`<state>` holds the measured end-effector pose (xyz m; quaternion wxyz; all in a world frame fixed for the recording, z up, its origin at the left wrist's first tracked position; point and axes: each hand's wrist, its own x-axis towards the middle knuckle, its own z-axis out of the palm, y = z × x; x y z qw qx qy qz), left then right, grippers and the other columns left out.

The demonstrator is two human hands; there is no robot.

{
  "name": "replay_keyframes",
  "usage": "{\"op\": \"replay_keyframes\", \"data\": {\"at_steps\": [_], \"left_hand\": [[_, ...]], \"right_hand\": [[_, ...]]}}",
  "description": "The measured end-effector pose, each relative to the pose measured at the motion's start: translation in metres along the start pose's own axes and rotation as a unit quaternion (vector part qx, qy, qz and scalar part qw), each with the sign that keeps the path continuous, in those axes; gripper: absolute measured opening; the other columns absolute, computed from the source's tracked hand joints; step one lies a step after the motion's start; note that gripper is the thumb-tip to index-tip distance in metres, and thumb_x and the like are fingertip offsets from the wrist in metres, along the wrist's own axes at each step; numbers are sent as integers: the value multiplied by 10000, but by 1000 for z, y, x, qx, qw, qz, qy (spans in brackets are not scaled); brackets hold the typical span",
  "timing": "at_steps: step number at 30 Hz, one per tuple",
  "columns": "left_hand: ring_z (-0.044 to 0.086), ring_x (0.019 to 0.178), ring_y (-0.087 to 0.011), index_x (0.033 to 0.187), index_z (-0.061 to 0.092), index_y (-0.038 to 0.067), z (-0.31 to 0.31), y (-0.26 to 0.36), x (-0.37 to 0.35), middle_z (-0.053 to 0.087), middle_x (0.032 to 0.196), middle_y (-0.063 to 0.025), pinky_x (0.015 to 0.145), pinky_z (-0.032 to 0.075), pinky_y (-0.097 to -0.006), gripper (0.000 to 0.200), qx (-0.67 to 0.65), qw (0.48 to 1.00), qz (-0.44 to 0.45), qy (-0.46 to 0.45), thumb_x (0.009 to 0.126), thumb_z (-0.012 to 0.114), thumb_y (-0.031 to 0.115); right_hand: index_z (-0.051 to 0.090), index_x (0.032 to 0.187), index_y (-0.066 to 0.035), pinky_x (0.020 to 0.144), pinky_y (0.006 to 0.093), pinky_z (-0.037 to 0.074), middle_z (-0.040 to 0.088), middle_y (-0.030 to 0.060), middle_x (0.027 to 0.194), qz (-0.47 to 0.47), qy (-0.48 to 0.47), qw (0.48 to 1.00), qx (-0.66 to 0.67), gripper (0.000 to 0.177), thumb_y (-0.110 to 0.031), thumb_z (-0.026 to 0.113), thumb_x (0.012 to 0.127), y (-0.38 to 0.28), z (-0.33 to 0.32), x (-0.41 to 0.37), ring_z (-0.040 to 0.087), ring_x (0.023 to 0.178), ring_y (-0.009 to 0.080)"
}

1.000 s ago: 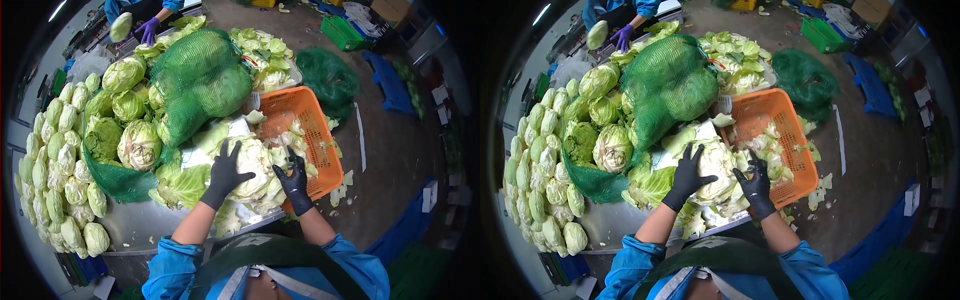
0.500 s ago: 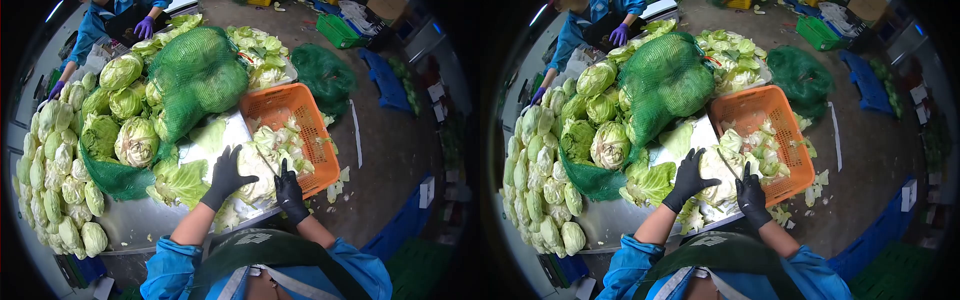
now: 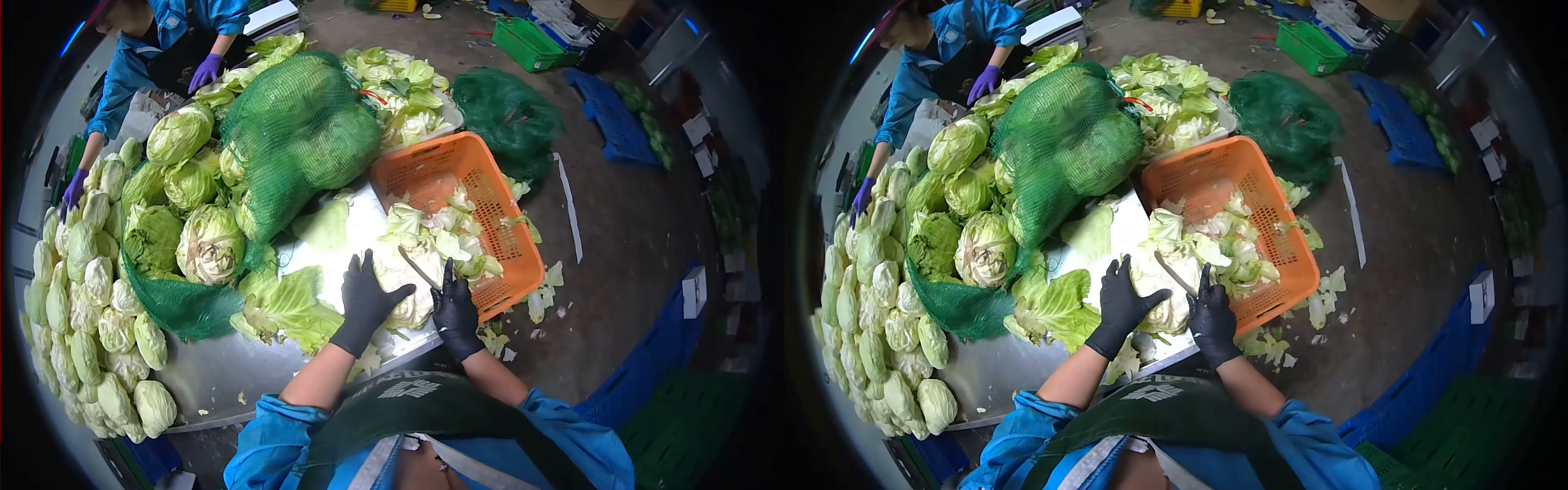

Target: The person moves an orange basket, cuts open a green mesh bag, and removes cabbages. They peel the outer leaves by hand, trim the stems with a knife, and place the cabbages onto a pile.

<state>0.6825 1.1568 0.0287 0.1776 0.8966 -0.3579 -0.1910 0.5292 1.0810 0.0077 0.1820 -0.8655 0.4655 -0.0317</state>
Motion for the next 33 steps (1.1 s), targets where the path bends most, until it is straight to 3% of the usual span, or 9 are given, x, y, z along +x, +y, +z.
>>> {"op": "replay_keyframes", "data": {"at_steps": [6, 16, 22, 23, 26, 27, 28, 30, 33], "left_hand": [[402, 1165, -412, 1322, 333, -36, 22, -4, 0, 335, 1323, -282, 952, 365, -462, 1004, -24, 999, -8, 34, 613, 718, 562], [387, 1181, -406, 1305, 353, -40, 22, -7, 1, 345, 1315, -274, 962, 357, -463, 1000, -64, 997, -31, 35, 600, 729, 561], [394, 1175, -406, 1297, 364, -35, 26, -13, -2, 356, 1307, -270, 955, 362, -478, 1003, -89, 995, -20, 39, 578, 754, 545], [394, 1175, -406, 1297, 364, -35, 26, -13, -1, 356, 1307, -270, 955, 362, -478, 1003, -90, 995, -22, 44, 578, 754, 545], [393, 1175, -403, 1296, 367, -35, 28, -14, -4, 356, 1308, -267, 962, 358, -468, 1000, -85, 995, -26, 37, 576, 757, 539], [394, 1174, -400, 1295, 367, -35, 32, -17, -3, 358, 1305, -268, 963, 360, -461, 1001, -78, 996, -14, 43, 574, 759, 537], [396, 1174, -397, 1295, 368, -35, 32, -18, 1, 361, 1302, -268, 964, 362, -455, 1001, -73, 996, -4, 54, 571, 761, 535], [403, 1167, -384, 1281, 381, -36, 35, -25, -2, 370, 1286, -258, 967, 366, -441, 996, -85, 995, -15, 57, 566, 761, 545], [431, 1149, -346, 1253, 394, -43, 54, -49, -8, 361, 1276, -215, 968, 384, -423, 943, -118, 977, 89, 156, 559, 814, 437]], "right_hand": [[337, 1361, -96, 558, 387, 491, 476, 157, 879, -42, 85, 994, -47, 581, -352, 519, 872, 4, 8, 39, 552, 762, 286], [455, 1286, -122, 587, 450, 456, 519, 198, 878, -60, 14, 998, 2, 445, -330, 496, 895, 14, -4, 51, 568, 693, 364], [434, 1300, -111, 511, 397, 469, 544, 201, 845, -1, 145, 982, 121, 445, -325, 465, 911, 49, 23, 116, 576, 643, 343], [509, 1155, -71, 566, 422, 477, 562, 224, 861, -28, 243, 965, 98, 335, -304, 440, 924, 49, -5, 123, 584, 712, 371], [443, 1186, -53, 747, 479, 459, 563, 254, 918, -33, 49, 991, 117, 583, -446, 619, 793, 16, -20, 111, 560, 901, 409], [298, 1350, -80, 786, 411, 470, 560, 183, 948, -79, 28, 996, 32, 899, -493, 719, 671, 6, -5, 99, 573, 897, 356], [425, 1278, -60, 779, 390, 480, 594, 159, 936, -171, 120, 978, -1, 787, -460, 730, 673, -14, -22, 88, 589, 892, 336], [555, 1158, -63, 770, 383, 480, 631, 148, 902, -1, 83, 988, 129, 599, -397, 727, 691, 24, 19, 133, 607, 858, 325], [653, 934, -66, 723, 379, 479, 646, 185, 876, -45, -69, 988, 127, 305, -276, 693, 717, 87, 56, 172, 626, 818, 321]]}}
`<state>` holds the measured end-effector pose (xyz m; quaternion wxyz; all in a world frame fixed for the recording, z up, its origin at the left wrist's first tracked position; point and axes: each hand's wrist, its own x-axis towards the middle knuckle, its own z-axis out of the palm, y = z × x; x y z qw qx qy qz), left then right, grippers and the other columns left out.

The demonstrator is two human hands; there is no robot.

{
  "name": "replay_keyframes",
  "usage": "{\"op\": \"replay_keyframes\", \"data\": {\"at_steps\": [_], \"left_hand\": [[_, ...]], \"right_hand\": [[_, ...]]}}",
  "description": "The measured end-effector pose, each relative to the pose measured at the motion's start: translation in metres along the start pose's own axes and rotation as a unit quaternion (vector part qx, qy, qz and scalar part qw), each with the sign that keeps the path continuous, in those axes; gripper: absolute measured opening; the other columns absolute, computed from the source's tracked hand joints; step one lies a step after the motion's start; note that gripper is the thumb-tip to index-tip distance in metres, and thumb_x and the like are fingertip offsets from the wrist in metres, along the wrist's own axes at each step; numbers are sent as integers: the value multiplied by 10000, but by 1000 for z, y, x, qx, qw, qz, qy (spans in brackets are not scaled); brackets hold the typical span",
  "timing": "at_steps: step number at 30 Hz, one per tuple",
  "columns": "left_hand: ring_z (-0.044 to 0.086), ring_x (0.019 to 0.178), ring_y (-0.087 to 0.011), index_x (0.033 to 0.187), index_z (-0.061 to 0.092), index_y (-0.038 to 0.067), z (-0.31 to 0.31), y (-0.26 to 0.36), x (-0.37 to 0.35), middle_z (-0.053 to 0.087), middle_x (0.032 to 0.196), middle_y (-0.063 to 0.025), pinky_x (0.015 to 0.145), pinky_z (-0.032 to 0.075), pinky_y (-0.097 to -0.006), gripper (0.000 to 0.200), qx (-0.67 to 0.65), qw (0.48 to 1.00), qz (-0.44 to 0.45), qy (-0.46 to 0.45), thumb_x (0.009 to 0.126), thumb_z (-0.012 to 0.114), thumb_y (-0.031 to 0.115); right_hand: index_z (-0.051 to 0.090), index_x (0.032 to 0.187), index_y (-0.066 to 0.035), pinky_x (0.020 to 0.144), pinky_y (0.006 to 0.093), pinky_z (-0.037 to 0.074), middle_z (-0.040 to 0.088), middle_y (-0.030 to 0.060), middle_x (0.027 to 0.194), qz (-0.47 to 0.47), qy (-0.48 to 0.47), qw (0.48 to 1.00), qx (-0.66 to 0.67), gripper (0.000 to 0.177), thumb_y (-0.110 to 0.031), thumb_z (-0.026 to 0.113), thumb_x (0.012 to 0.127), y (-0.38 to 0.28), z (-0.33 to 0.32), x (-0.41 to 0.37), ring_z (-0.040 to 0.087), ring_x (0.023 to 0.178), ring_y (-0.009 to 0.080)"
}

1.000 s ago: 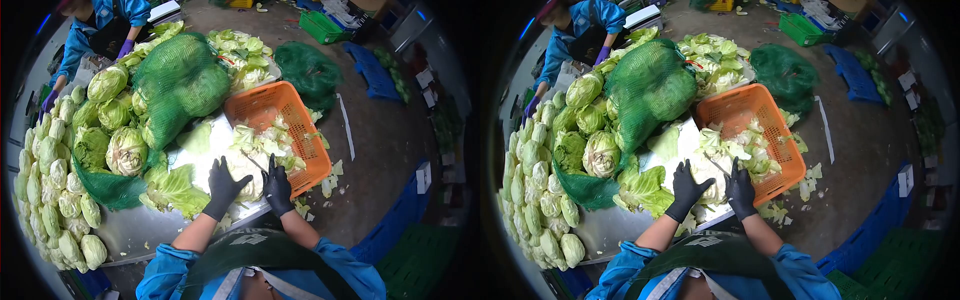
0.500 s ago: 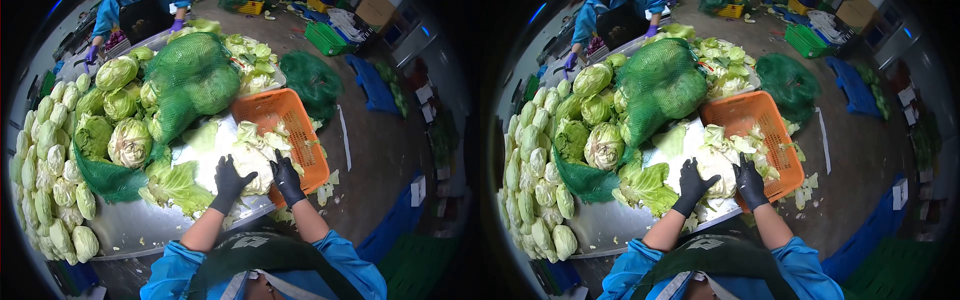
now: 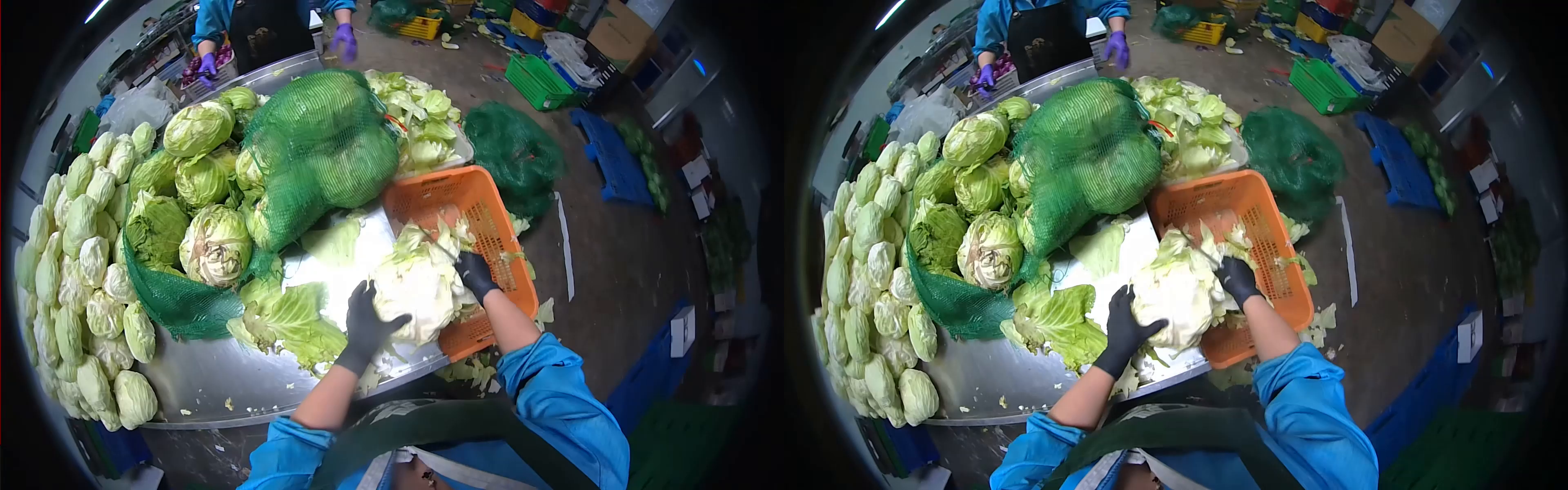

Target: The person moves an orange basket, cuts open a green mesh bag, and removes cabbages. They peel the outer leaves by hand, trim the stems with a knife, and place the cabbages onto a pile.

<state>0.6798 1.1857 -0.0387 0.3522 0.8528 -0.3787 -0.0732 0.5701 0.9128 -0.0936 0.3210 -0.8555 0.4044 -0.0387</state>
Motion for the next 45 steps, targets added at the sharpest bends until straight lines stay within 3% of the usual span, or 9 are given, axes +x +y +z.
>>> {"op": "replay_keyframes", "data": {"at_steps": [5, 7, 10, 19, 26, 27, 33, 35, 45], "left_hand": [[445, 1160, -300, 1248, 369, -45, -15, -6, -9, 317, 1336, -153, 969, 411, -363, 908, -128, 991, -18, -26, 542, 855, 255], [399, 1204, -298, 1227, 382, -45, -3, -13, -13, 311, 1352, -152, 992, 386, -372, 893, -102, 995, 7, 16, 529, 860, 240], [362, 1231, -302, 1208, 402, -49, -9, -3, -15, 300, 1371, -153, 1006, 367, -377, 875, -111, 994, 4, 7, 521, 862, 238], [326, 1250, -350, 1232, 444, -49, -20, -5, -18, 303, 1371, -206, 1004, 334, -410, 872, -110, 992, 67, -13, 547, 833, 325], [187, 1302, -388, 1373, 118, -70, 4, 17, -46, 194, 1380, -289, 1071, 186, -455, 1149, -124, 980, -155, -15, 599, 792, 446], [187, 1302, -388, 1373, 118, -70, 4, 15, -42, 194, 1380, -289, 1071, 186, -455, 1149, -125, 979, -158, -13, 599, 792, 446], [241, 1276, -437, 1403, 172, 38, -22, 40, -5, 110, 1429, -269, 1029, 281, -479, 1200, -90, 986, -110, -92, 508, 804, 530], [294, 1239, -450, 1398, 223, 75, -16, 45, -5, 121, 1424, -271, 988, 333, -486, 1155, -43, 992, -86, -83, 510, 799, 536], [290, 1229, -453, 1377, 260, 59, -10, 58, 6, 176, 1388, -289, 996, 309, -492, 1141, 6, 993, -89, -72, 498, 805, 540]], "right_hand": [[636, 898, -30, 687, 360, 498, 643, 131, 767, 48, -10, 998, 44, 299, -219, 735, 689, 9, 12, -9, 623, 750, 265], [575, 1103, -47, 707, 320, 506, 623, 100, 970, -85, 278, 949, 121, 448, -95, 741, 689, -9, 16, -29, 587, 850, 208], [431, 1311, -78, 750, 324, 498, 529, 144, 1147, -48, 106, 950, 290, 746, -204, 793, 671, -51, -29, -82, 536, 1042, 211], [588, 1039, -32, 661, 233, 456, 597, -1, 863, -6, -101, 897, 431, 375, -192, 741, 737, -76, -29, -72, 550, 736, 87], [516, 1149, -54, 850, 402, 483, 598, 120, 1077, 280, -258, 442, 812, 340, -228, 553, 859, -25, 20, -119, 592, 928, 256], [495, 1182, -41, 883, 383, 464, 586, 114, 1097, 190, -115, 586, 780, 369, -218, 546, 863, -63, 24, -134, 586, 952, 242], [466, 1217, 10, 861, 353, 462, 597, 128, 1104, 96, -3, 747, 658, 485, -186, 637, 808, -29, 18, -139, 589, 959, 263], [431, 1246, 34, 828, 353, 468, 608, 172, 1068, 36, 36, 996, 72, 579, -158, 687, 764, -11, 5, -132, 598, 941, 291], [150, 1436, -138, 511, 416, 434, 499, 146, 804, -126, -42, 982, -135, 677, -313, 503, 886, -94, -50, -153, 532, 613, 309]]}}
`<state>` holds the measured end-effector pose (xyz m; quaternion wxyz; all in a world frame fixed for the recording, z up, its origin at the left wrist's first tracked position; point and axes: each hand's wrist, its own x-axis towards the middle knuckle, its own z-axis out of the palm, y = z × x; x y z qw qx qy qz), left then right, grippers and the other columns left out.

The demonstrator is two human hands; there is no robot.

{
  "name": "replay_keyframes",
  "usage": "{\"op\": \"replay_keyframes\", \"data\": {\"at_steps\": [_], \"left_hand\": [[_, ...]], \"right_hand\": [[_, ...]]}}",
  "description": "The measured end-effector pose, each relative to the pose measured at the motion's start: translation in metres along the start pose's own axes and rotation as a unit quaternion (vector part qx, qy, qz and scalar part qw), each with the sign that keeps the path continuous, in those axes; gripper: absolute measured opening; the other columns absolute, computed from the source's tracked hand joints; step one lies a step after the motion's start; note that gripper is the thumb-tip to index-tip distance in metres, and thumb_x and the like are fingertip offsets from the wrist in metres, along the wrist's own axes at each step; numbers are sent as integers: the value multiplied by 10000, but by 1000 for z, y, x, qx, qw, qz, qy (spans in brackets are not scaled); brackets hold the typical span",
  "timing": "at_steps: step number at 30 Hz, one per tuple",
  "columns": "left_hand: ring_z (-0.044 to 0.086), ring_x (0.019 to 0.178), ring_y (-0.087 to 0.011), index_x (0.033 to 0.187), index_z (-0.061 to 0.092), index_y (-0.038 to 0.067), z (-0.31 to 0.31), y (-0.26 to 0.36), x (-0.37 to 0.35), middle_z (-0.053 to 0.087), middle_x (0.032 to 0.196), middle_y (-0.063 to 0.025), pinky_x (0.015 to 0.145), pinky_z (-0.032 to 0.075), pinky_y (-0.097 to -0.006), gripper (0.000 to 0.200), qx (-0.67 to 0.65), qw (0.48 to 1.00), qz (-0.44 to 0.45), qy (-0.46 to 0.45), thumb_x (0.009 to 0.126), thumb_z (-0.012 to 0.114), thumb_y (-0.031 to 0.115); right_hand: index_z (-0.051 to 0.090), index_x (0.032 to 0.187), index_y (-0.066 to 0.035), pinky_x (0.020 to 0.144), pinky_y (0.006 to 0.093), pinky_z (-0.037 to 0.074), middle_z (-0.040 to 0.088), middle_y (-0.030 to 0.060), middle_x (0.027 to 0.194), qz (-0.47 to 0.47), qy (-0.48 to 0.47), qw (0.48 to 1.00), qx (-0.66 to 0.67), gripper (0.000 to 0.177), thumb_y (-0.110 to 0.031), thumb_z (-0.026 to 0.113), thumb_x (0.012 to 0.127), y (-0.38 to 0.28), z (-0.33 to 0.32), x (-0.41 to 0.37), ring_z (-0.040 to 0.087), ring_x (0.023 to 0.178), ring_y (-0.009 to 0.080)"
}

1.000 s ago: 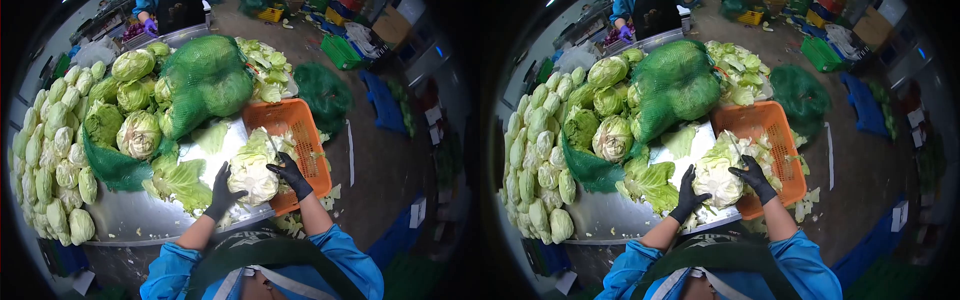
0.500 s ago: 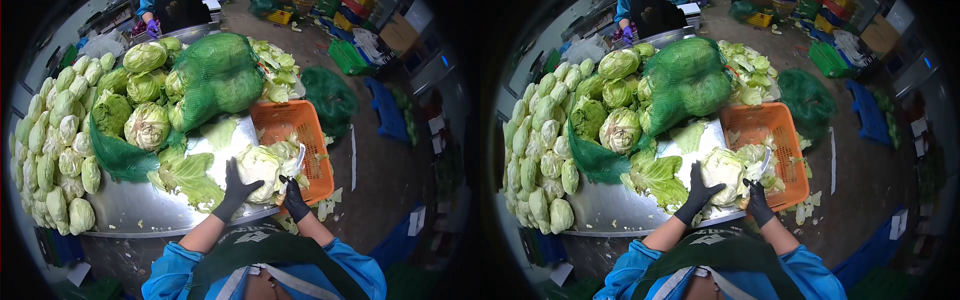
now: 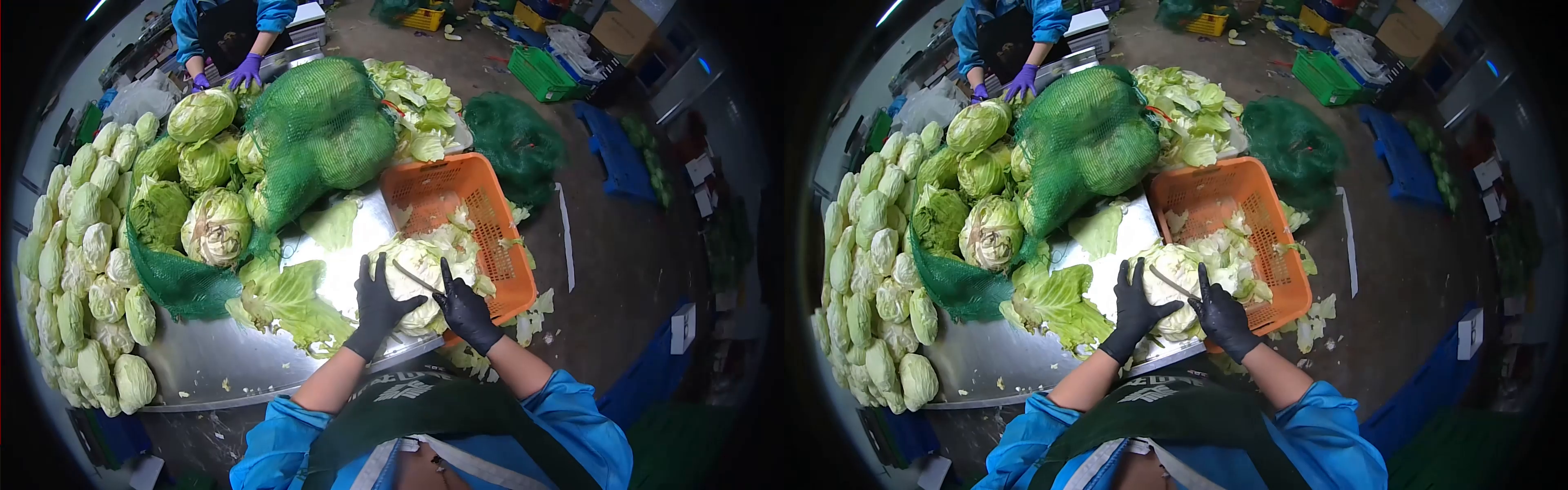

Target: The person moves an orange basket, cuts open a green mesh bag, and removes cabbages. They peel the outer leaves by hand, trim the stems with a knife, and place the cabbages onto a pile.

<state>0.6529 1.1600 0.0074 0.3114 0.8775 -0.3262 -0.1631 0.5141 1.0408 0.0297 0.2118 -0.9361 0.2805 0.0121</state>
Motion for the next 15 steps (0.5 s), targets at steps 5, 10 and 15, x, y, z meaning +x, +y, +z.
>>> {"op": "replay_keyframes", "data": {"at_steps": [5, 10, 15], "left_hand": [[306, 1213, -448, 1366, 269, 40, -3, 8, -3, 182, 1386, -290, 969, 329, -488, 1133, 8, 1000, -3, -8, 497, 809, 528], [297, 1217, -430, 1357, 267, 22, 1, 1, -2, 189, 1381, -290, 975, 312, -470, 1141, 7, 1000, 11, 1, 487, 812, 518], [248, 1262, -413, 1352, 276, 33, 6, -19, -9, 188, 1384, -273, 1018, 284, -466, 1120, -32, 999, 41, 12, 483, 834, 464]], "right_hand": [[175, 1429, -121, 503, 428, 446, 500, 149, 778, -8, 36, 997, -63, 656, -331, 485, 891, 7, 8, 16, 537, 596, 310], [544, 1168, -42, 553, 426, 471, 547, 169, 828, 47, 124, 991, -6, 429, -349, 536, 868, 14, 0, 67, 580, 677, 324], [631, 846, -10, 668, 381, 481, 637, 183, 805, 199, 32, 953, 227, 419, -404, 697, 720, 78, 53, 113, 622, 775, 306]]}}
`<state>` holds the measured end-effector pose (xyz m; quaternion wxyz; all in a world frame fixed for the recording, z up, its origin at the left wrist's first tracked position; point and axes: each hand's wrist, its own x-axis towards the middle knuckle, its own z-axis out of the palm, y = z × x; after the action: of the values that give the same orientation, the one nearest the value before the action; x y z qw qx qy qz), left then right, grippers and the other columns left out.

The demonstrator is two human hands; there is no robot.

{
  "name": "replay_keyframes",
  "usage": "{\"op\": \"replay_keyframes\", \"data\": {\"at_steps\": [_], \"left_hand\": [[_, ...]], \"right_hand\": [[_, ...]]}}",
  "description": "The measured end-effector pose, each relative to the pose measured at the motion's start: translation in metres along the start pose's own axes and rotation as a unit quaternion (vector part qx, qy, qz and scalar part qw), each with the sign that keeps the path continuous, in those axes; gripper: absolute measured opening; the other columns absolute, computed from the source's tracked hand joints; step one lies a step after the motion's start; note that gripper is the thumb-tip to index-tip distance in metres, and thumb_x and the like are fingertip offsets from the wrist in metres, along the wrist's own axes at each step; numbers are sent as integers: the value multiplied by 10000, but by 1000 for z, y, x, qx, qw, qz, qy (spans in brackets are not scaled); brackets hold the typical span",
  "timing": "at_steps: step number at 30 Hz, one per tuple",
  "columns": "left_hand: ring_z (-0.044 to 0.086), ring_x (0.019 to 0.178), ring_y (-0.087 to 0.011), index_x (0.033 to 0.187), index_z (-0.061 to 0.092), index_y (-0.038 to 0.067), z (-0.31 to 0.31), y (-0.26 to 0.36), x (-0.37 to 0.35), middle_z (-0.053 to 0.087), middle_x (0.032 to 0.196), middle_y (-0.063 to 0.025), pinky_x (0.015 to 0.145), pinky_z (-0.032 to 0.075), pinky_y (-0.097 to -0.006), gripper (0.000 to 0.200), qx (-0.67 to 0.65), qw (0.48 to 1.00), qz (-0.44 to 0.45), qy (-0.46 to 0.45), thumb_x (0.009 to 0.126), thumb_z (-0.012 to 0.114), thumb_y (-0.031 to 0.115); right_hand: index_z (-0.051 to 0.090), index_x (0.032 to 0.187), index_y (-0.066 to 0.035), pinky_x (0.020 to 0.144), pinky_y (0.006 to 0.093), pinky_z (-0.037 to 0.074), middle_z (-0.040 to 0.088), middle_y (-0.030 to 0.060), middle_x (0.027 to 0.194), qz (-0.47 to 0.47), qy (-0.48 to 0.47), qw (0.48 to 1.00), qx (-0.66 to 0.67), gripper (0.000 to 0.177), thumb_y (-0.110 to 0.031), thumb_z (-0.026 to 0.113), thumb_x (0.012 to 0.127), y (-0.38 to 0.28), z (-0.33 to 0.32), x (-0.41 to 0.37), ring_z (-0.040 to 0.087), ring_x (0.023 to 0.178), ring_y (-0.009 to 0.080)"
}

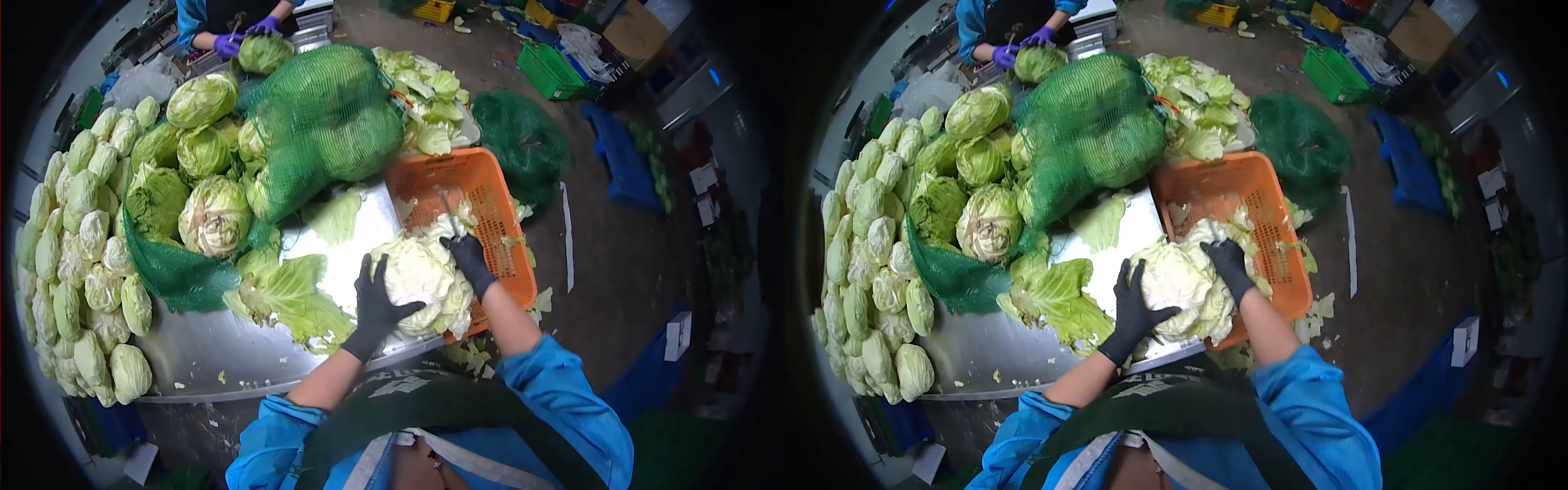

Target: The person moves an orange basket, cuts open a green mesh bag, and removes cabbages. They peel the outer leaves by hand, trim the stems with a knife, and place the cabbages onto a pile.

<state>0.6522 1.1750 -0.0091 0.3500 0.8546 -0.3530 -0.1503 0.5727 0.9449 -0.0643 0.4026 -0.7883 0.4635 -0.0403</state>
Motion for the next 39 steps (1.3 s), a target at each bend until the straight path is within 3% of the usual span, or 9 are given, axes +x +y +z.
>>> {"op": "replay_keyframes", "data": {"at_steps": [5, 8, 11, 13, 20, 21, 23, 29, 39], "left_hand": [[234, 1292, -377, 1336, 309, 22, -14, -21, -18, 179, 1393, -224, 1055, 275, -435, 1071, -85, 995, 34, 38, 479, 873, 331], [212, 1303, -365, 1319, 340, 18, -10, -34, -17, 159, 1395, -202, 1063, 271, -436, 1053, -134, 989, 44, 52, 457, 887, 279], [206, 1307, -359, 1315, 356, 36, -4, -46, -26, 162, 1393, -203, 1064, 267, -439, 1017, -142, 986, 69, 62, 474, 880, 262], [205, 1307, -358, 1316, 357, 45, -2, -55, -21, 166, 1392, -207, 1065, 263, -437, 1001, -158, 981, 87, 70, 484, 877, 249], [139, 1350, -356, 1382, 210, 48, -80, 0, -45, 180, 1440, -201, 1082, 196, -430, 1094, -124, 989, -43, 74, 520, 856, 239], [200, 1341, -324, 1378, 220, 45, -75, -21, -46, 208, 1439, -193, 1076, 228, -386, 1048, -134, 983, -61, 106, 547, 841, 184], [263, 1321, -285, 1390, 204, 50, -78, -46, -53, 255, 1426, -182, 1069, 248, -358, 1012, -176, 979, -71, 81, 592, 815, 169], [341, 1277, -275, 1403, 177, 22, -102, -54, -68, 303, 1407, -181, 1045, 290, -356, 970, -276, 949, -141, 51, 643, 772, 118], [475, 1158, -275, 1333, 305, -5, -104, -90, -102, 458, 1274, -141, 968, 411, -400, 675, -759, 615, -210, 35, 757, 634, 117]], "right_hand": [[619, 888, -7, 698, 340, 477, 650, 157, 832, 60, -13, 998, -19, 375, -325, 715, 715, -5, 7, -14, 627, 791, 299], [595, 1016, -13, 725, 320, 481, 652, 130, 846, -178, 195, 964, -27, 422, -271, 737, 715, -55, -29, -44, 631, 789, 255], [552, 1118, -15, 635, 221, 461, 641, 44, 917, -76, -116, 982, 127, 414, -288, 658, 825, -55, -18, -52, 580, 754, 79], [583, 1066, 17, 595, 213, 430, 618, 30, 801, 102, -308, 876, 357, 487, -406, 629, 828, -50, 0, -59, 545, 681, 72], [546, 1166, -15, 653, 233, 453, 606, 28, 984, 4, -261, 837, 482, 349, -107, 604, 834, -102, 56, -156, 538, 784, 73], [533, 1185, -32, 677, 253, 465, 593, 80, 1026, 32, -276, 936, 218, 397, -90, 632, 805, -102, 60, -149, 562, 814, 104], [539, 1180, -68, 701, 298, 476, 577, 112, 1039, -282, -46, 945, 159, 408, -121, 651, 791, -77, 96, -142, 581, 822, 163], [531, 1159, -92, 794, 339, 475, 573, 122, 1094, -179, -65, 981, 43, 398, -138, 654, 783, -96, 87, -140, 572, 983, 256], [537, 1147, -148, 727, 390, 483, 597, 151, 942, -284, 68, 956, -5, 366, -176, 613, 791, -49, 61, 0, 589, 831, 318]]}}
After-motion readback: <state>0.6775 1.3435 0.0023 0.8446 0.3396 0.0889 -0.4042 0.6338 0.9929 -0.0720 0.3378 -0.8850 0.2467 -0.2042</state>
